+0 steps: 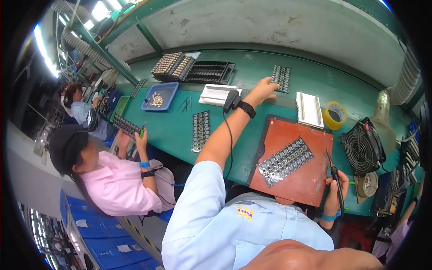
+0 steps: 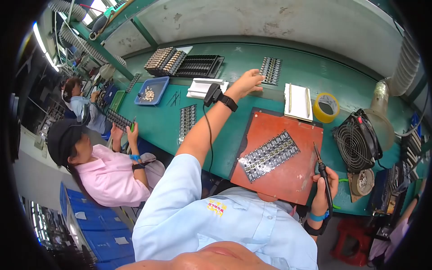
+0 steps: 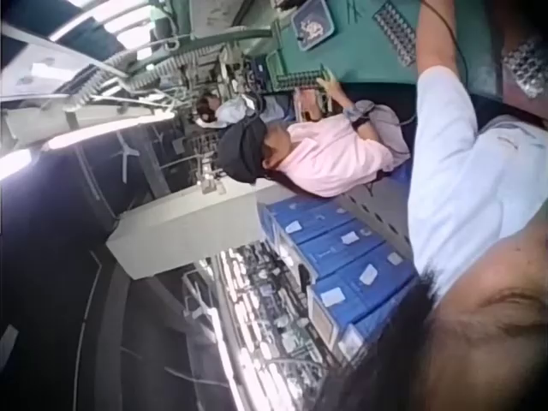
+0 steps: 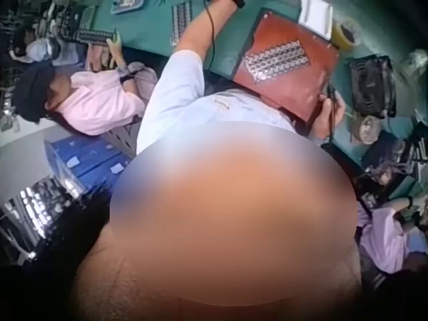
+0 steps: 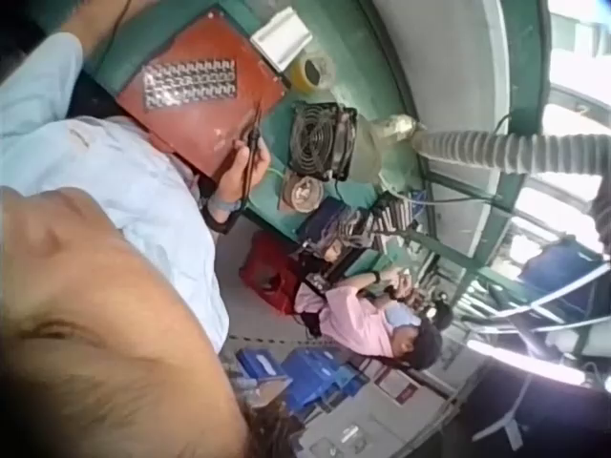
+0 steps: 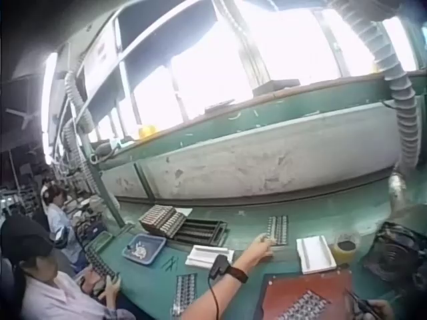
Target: Soldering small components onto a printed circuit board at an electronics assembly line.
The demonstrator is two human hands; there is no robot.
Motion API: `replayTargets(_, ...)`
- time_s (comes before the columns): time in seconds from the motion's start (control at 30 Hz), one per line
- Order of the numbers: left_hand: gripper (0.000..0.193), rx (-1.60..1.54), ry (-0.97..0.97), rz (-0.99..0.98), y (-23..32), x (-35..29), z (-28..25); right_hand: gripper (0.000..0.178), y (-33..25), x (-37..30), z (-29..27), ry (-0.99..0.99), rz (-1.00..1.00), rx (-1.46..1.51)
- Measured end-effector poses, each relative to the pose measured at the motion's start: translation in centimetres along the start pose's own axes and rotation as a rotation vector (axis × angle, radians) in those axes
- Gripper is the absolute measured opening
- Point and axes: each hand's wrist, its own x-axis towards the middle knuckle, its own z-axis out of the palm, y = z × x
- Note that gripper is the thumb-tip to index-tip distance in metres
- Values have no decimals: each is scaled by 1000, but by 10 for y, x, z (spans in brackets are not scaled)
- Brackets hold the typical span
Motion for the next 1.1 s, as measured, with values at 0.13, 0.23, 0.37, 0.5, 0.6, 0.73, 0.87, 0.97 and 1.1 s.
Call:
replayTargets(0.13,45,17,-176,245,56,-75,16,33,5,1,-1,14,-11,12)
replayTargets(0.23,32,-67,-301,705,122,-181,22,33,0,0,0,7,-25,-10)
replayTargets(0.37,15,6,-263,1528,154,-283,-4,33,6,-3,-4,43,-13,-32)
replayTargets(0.5,17,-110,-394,2111,199,-361,8,32,1,2,1,6,-12,-55)
replayTargets(0.6,29,91,-358,2237,205,-374,4,32,3,0,-1,9,-23,-48)
replayTargets(0.73,31,279,-127,2383,201,-388,-8,32,3,2,-1,16,-32,-58)
replayTargets(0.87,34,286,-31,2398,195,-404,-14,32,3,2,3,1,-41,-59)
replayTargets(0.97,35,139,-67,2429,189,-410,-14,32,4,0,-1,-1,-39,-62)
replayTargets(1.1,36,377,138,2386,182,-420,-21,32,8,0,0,3,-43,-37)
